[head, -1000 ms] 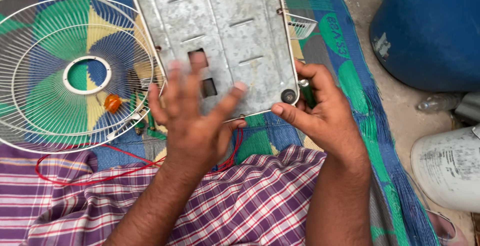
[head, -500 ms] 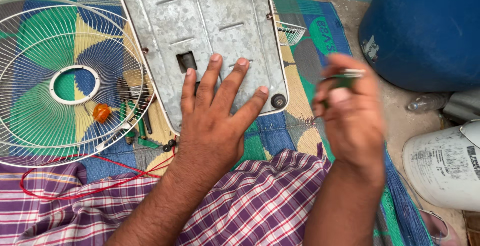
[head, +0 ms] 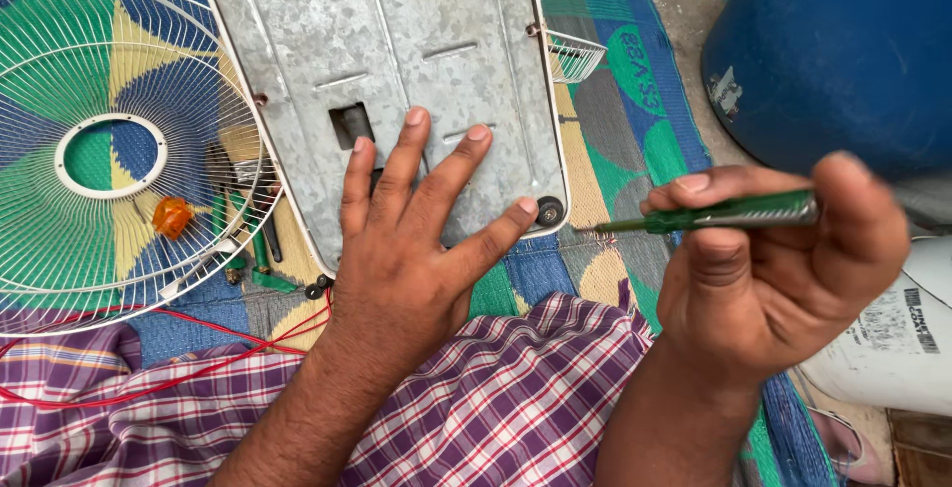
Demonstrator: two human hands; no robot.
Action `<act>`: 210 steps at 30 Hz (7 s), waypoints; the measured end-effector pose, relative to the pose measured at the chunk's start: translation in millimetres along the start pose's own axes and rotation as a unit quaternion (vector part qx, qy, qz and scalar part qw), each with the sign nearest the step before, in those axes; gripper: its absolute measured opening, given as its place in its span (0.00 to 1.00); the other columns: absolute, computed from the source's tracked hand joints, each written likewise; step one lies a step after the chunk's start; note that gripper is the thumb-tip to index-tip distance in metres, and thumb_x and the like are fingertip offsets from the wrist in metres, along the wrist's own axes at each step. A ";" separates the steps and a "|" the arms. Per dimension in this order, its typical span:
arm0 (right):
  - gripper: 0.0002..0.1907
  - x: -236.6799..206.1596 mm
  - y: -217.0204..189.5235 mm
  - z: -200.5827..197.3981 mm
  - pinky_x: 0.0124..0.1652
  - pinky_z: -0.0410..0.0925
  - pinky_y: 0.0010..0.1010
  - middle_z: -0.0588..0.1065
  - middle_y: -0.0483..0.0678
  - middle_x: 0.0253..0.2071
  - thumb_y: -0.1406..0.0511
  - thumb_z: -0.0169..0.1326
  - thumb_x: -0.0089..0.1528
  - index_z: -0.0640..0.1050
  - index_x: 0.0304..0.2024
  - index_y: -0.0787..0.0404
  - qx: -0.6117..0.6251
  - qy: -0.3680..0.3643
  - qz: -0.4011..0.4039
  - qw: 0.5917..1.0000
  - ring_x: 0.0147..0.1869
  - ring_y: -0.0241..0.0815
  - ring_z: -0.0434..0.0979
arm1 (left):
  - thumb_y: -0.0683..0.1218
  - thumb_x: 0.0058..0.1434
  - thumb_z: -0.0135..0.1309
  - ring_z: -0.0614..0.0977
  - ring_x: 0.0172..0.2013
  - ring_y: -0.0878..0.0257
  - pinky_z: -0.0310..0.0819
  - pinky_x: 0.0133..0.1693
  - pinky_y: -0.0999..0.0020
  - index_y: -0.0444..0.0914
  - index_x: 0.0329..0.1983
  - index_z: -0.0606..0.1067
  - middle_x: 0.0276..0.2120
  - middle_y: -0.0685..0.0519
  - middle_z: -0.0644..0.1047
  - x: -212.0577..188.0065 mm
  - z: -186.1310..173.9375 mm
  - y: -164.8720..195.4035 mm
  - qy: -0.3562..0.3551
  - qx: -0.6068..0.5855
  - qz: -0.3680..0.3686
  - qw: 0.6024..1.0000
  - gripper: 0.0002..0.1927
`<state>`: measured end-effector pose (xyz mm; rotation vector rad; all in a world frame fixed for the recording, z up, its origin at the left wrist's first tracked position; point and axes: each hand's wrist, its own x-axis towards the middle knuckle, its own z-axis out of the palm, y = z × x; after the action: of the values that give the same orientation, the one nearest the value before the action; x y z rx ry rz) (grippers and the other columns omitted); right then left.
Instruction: The person unscrews screws from the metal back plate of an electric fan using a screwdriver, removes the plate, opens the white housing to expose the switch and wiring, and uses a screwdriver on the internal components while holding the housing on their lap.
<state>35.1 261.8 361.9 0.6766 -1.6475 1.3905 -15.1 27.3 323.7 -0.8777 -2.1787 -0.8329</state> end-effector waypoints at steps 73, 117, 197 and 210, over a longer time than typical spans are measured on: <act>0.18 -13.5 1.6 3.0 0.36 0.78 0.24 0.78 0.48 0.40 0.65 0.73 0.61 0.78 0.49 0.59 -0.219 -0.079 -0.137 0.963 0.39 0.40 0.82 | 0.49 0.72 0.52 0.64 0.73 0.48 0.47 0.72 0.33 0.55 0.58 0.79 0.71 0.51 0.69 -10.7 38.2 0.7 0.000 0.010 0.031 0.999 0.14; 0.04 -27.2 26.8 -18.0 0.40 0.78 0.39 0.78 0.54 0.34 0.67 0.54 0.69 0.74 0.41 0.63 -0.093 -0.101 -0.114 0.984 0.37 0.46 0.83 | 0.48 0.70 0.53 0.65 0.72 0.47 0.48 0.72 0.35 0.55 0.58 0.79 0.71 0.51 0.69 -25.9 88.2 25.7 -0.002 0.017 0.025 1.000 0.15; 0.13 -50.4 49.3 -46.2 0.39 0.77 0.24 0.79 0.49 0.41 0.63 0.70 0.64 0.81 0.48 0.54 -0.110 -0.039 -0.141 0.983 0.42 0.42 0.84 | 0.47 0.71 0.54 0.65 0.72 0.47 0.49 0.71 0.32 0.57 0.58 0.79 0.70 0.51 0.69 -31.5 89.0 10.1 0.006 -0.001 0.005 1.000 0.15; 0.05 -47.4 25.3 -8.9 0.47 0.78 0.34 0.80 0.53 0.40 0.62 0.49 0.76 0.72 0.52 0.55 -0.199 -0.085 -0.094 0.972 0.46 0.45 0.82 | 0.46 0.70 0.54 0.64 0.73 0.48 0.48 0.71 0.33 0.57 0.59 0.80 0.70 0.51 0.69 -30.7 88.5 14.9 0.001 0.006 0.003 1.000 0.17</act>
<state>39.6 270.7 308.4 0.7069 -1.8717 0.8508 -14.2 90.4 252.8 -0.8768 -2.1753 -0.8166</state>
